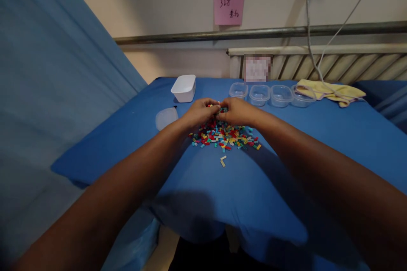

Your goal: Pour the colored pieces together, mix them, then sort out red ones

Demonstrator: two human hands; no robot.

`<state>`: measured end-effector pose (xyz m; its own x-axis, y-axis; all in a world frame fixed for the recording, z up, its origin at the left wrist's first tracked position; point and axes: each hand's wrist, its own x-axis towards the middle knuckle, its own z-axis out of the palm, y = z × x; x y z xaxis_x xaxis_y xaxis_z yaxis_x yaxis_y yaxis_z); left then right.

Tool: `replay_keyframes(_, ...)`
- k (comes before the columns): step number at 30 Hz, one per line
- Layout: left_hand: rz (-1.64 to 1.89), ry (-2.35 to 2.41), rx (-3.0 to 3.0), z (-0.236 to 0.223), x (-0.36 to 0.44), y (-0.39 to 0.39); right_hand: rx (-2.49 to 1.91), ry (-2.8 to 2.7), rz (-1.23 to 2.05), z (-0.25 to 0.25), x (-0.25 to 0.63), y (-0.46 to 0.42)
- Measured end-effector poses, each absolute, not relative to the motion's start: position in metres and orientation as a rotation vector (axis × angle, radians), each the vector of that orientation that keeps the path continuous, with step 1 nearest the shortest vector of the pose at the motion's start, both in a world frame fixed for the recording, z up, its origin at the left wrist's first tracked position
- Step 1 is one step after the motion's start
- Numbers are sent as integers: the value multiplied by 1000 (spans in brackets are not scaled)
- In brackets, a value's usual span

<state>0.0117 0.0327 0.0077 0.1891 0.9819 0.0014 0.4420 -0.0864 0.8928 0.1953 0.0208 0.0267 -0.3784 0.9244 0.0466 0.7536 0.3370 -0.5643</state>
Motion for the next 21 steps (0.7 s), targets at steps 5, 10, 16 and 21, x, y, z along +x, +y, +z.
replay_keyframes(5,774,1193,1771,21,2,24,-1315,-2099,904,22,215,18)
replay_keyframes(10,803,1299,2047,16,-13,37,-1402,-1926,729,2,241,31)
replay_keyframes(16,782,1536,2293,-19,-24,70,-1478,-2086,524,-32,239,54)
replay_keyframes(21,624,1330,2289,-35,-20,92,-1318,-2109,629,-45,211,71)
